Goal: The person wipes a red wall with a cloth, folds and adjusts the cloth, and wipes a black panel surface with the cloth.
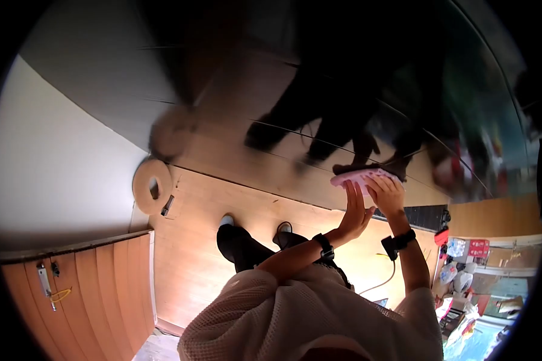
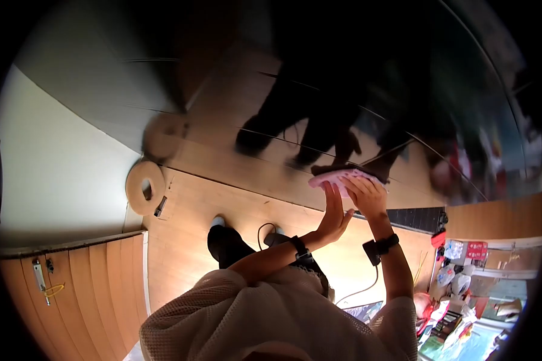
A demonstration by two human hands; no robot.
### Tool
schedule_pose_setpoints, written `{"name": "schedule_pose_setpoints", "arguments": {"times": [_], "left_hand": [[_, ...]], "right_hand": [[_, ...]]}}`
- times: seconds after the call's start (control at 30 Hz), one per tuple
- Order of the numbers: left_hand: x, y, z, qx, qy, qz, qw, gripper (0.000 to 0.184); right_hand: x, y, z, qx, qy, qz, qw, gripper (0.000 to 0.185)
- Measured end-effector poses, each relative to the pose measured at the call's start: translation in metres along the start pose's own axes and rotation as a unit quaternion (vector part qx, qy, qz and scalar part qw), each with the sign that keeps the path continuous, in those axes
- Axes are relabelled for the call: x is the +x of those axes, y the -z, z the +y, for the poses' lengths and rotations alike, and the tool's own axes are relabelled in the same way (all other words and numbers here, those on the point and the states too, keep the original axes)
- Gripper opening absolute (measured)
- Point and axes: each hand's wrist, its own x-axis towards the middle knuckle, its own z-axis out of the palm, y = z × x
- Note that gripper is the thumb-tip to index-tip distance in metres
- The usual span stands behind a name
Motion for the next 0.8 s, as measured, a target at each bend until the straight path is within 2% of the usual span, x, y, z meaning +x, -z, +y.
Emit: {"name": "schedule_pose_setpoints", "arguments": {"times": [0.1, 0.17, 0.23, 0.3, 0.33, 0.4, 0.43, 0.5, 0.53, 0.57, 0.67, 0.8], "left_hand": [[0.033, 0.031, 0.053, -0.077, -0.047, 0.05, 0.995, 0.076], [0.055, 0.048, 0.081, -0.052, -0.136, 0.052, 0.988, 0.082], [0.083, 0.056, 0.1, 0.06, -0.213, 0.053, 0.974, 0.085], [0.104, 0.063, 0.116, 0.237, -0.25, 0.034, 0.938, 0.083], [0.109, 0.066, 0.126, 0.311, -0.232, 0.026, 0.921, 0.081], [0.108, 0.054, 0.107, 0.364, -0.206, 0.034, 0.908, 0.077], [0.103, 0.048, 0.09, 0.382, -0.196, 0.042, 0.902, 0.076], [0.082, 0.036, 0.054, 0.422, -0.148, -0.028, 0.894, 0.074], [0.069, 0.032, 0.035, 0.401, -0.121, -0.073, 0.905, 0.073], [0.058, 0.025, 0.016, 0.38, -0.091, -0.114, 0.914, 0.072], [0.028, 0.0, -0.034, 0.391, -0.166, -0.099, 0.9, 0.069], [0.018, -0.034, -0.029, 0.482, -0.155, -0.106, 0.856, 0.066]], "right_hand": [[0.013, 0.016, 0.01, -0.005, -0.067, 0.077, 0.995, 0.034], [0.029, 0.038, 0.02, -0.051, -0.122, 0.151, 0.98, 0.043], [0.044, 0.07, 0.036, -0.049, -0.189, 0.197, 0.961, 0.051], [0.052, 0.087, 0.047, -0.044, -0.217, 0.241, 0.945, 0.052], [0.052, 0.086, 0.047, -0.038, -0.216, 0.236, 0.946, 0.049], [0.042, 0.049, 0.044, -0.048, -0.217, 0.284, 0.933, 0.045], [0.034, 0.028, 0.035, -0.041, -0.235, 0.282, 0.929, 0.041], [0.009, -0.016, 0.017, -0.029, -0.23, 0.273, 0.934, 0.038], [-0.008, -0.042, 0.006, -0.029, -0.216, 0.28, 0.935, 0.037], [-0.025, -0.059, -0.008, -0.004, -0.229, 0.237, 0.944, 0.037], [-0.063, -0.088, -0.034, 0.06, -0.259, 0.177, 0.948, 0.034], [-0.083, -0.091, -0.019, 0.155, -0.241, 0.128, 0.949, 0.041]]}}
